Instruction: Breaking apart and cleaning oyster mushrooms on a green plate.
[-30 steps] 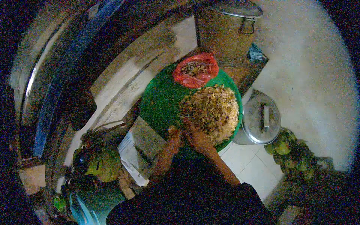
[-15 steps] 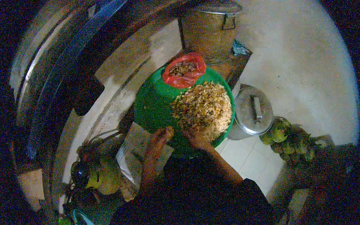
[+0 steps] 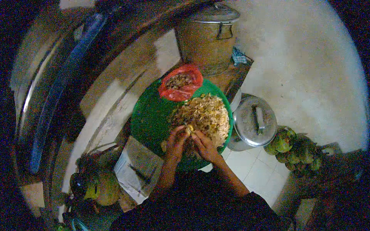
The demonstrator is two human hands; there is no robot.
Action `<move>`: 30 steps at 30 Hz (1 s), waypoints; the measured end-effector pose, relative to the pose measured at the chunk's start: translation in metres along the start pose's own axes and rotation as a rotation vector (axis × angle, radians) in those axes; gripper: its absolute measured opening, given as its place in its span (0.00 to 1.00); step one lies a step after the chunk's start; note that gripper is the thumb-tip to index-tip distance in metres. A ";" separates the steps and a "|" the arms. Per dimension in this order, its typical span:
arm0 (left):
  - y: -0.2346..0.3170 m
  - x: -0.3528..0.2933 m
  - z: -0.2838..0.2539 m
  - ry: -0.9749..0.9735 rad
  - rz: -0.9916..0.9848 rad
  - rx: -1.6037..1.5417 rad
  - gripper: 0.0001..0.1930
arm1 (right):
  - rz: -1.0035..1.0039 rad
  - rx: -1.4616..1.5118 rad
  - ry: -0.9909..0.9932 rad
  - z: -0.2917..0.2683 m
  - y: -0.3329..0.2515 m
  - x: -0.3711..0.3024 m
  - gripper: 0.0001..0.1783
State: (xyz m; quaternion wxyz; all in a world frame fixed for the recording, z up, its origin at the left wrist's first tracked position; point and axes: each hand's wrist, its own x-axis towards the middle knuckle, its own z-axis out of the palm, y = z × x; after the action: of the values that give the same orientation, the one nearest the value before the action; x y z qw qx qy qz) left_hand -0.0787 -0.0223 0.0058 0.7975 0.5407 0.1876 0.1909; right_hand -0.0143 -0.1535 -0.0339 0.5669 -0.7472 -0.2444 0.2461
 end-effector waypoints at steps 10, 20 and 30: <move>-0.027 0.030 0.078 -0.090 0.138 0.922 0.21 | -0.378 -0.140 0.072 -0.089 -0.004 0.033 0.19; -0.038 0.049 0.143 -0.035 -0.331 0.673 0.19 | -0.239 -0.261 0.087 -0.157 0.040 0.081 0.17; -0.064 0.059 0.145 0.461 -0.271 0.341 0.18 | -0.494 -0.259 -0.136 -0.138 0.026 0.074 0.18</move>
State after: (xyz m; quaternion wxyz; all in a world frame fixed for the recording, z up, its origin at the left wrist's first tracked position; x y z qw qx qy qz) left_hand 0.0518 -0.1284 -0.0097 0.6499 0.5792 0.4632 0.1662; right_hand 0.1330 -0.2122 -0.0334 0.4920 -0.7130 -0.4858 0.1167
